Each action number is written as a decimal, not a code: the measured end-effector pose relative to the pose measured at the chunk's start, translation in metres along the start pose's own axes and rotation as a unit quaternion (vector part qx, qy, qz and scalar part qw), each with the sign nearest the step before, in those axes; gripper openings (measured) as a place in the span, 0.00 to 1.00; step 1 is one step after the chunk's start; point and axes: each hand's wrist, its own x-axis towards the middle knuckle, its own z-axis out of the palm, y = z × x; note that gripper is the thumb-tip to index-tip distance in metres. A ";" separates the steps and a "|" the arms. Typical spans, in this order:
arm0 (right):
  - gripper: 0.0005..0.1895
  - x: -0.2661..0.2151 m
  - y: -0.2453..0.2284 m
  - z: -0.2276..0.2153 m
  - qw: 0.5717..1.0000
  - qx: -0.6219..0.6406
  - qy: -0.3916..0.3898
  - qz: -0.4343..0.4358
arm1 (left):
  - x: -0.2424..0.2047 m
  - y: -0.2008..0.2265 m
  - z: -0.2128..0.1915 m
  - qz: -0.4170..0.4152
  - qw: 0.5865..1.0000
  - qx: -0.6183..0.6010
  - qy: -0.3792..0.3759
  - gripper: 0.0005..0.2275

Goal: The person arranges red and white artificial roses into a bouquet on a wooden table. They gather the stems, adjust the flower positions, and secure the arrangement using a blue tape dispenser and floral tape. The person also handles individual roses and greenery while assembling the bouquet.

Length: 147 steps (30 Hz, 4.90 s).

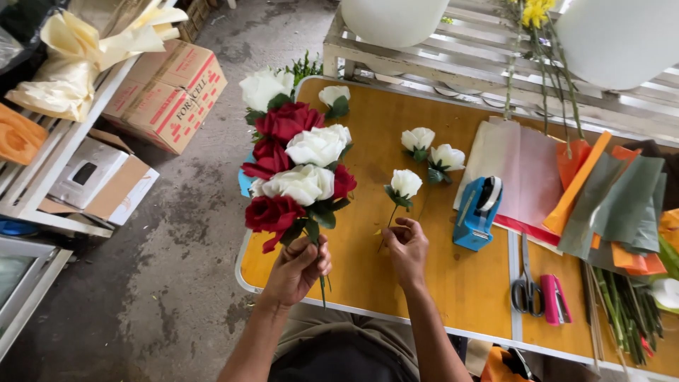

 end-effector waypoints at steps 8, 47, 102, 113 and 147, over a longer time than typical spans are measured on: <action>0.10 -0.056 -0.060 -0.029 0.959 0.197 -0.007 -0.204 | 0.042 -0.025 0.028 -0.022 0.999 0.016 0.017 0.09; 0.07 -0.075 -0.067 0.001 0.909 -0.127 -0.022 -0.397 | 0.048 -0.042 0.095 0.172 0.885 0.412 0.133 0.04; 0.03 -0.045 -0.095 -0.038 0.882 0.022 0.153 -0.444 | 0.090 0.004 0.093 0.178 0.957 0.210 0.092 0.08; 0.02 -0.058 -0.102 0.000 0.880 0.008 0.051 -0.471 | 0.086 -0.040 0.086 0.150 0.965 0.201 0.077 0.05; 0.09 -0.058 -0.091 -0.018 0.858 -0.189 0.035 -0.477 | 0.075 -0.044 0.088 0.078 0.967 0.240 -0.023 0.11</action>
